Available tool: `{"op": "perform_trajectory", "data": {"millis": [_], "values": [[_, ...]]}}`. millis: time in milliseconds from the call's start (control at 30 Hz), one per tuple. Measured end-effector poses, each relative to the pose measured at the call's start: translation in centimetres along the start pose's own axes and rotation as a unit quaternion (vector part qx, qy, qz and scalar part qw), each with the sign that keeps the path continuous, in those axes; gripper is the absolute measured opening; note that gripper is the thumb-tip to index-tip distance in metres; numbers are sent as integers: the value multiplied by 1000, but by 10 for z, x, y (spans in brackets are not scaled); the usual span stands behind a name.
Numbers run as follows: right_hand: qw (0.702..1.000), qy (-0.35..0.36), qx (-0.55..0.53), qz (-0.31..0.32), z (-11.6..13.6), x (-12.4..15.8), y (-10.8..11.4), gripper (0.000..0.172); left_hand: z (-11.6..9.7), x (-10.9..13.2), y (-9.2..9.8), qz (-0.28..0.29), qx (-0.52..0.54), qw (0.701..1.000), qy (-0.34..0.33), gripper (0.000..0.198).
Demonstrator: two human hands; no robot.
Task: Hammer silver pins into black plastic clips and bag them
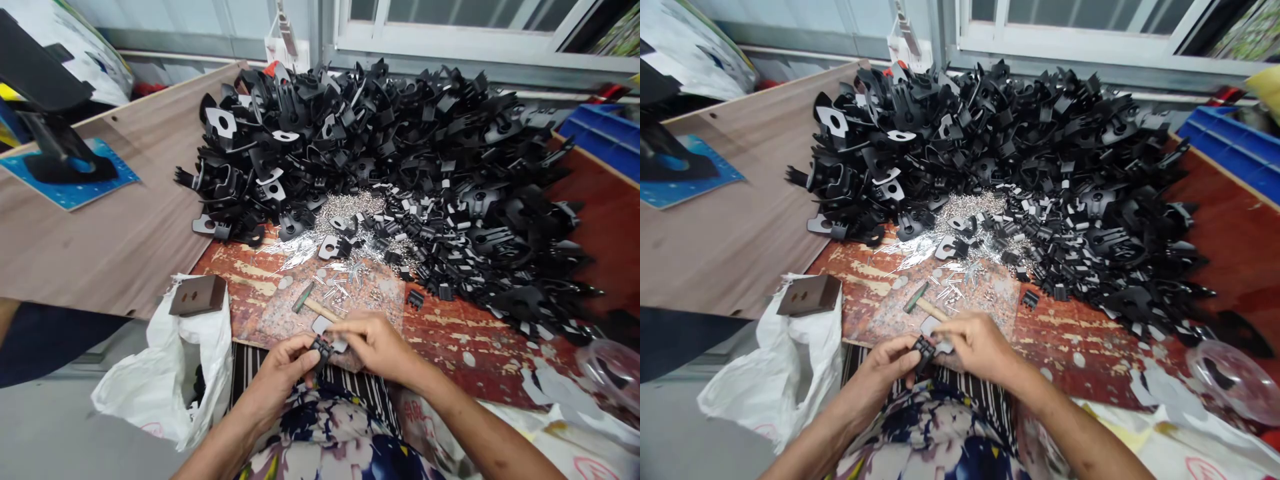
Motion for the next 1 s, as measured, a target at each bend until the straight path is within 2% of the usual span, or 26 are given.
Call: {"op": "perform_trajectory", "data": {"millis": [100,233,433,600,667,767,833,933,1000], "values": [[986,21,148,-66,-20,-25,20,28,3,2,6,-17,24,1000,10,29],[984,29,162,-71,-40,-40,28,14,5,4,9,-14,25,999,20,30],[984,-29,127,-122,-59,-29,64,13,7,1,10,-11,9,1000,12,30],[980,-16,119,-158,-67,-19,89,16,5,-3,7,-30,-2,1000,6,29],[969,-29,143,-198,-74,-12,103,20,5,-4,9,-43,-3,999,7,29],[944,-91,168,-269,-89,2,125,27,4,-4,10,-43,-17,999,0,27],[946,-95,184,-250,-94,3,125,27,5,-4,10,-43,-26,999,-3,26],[959,-70,200,-188,-93,-1,113,21,5,-5,11,-52,-20,998,0,27],[961,-65,201,-180,-88,-3,108,19,4,-5,11,-57,-6,998,5,28]]}}
Point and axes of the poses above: each hand's wrist, its own x-axis away from the middle knuckle, its own y-axis out of the back of the hand, z = x × y, the point moved 8 cm from there along -x, towards the middle knuckle, and after that the axes turned 6 degrees about -z, right-handed, at the moved point
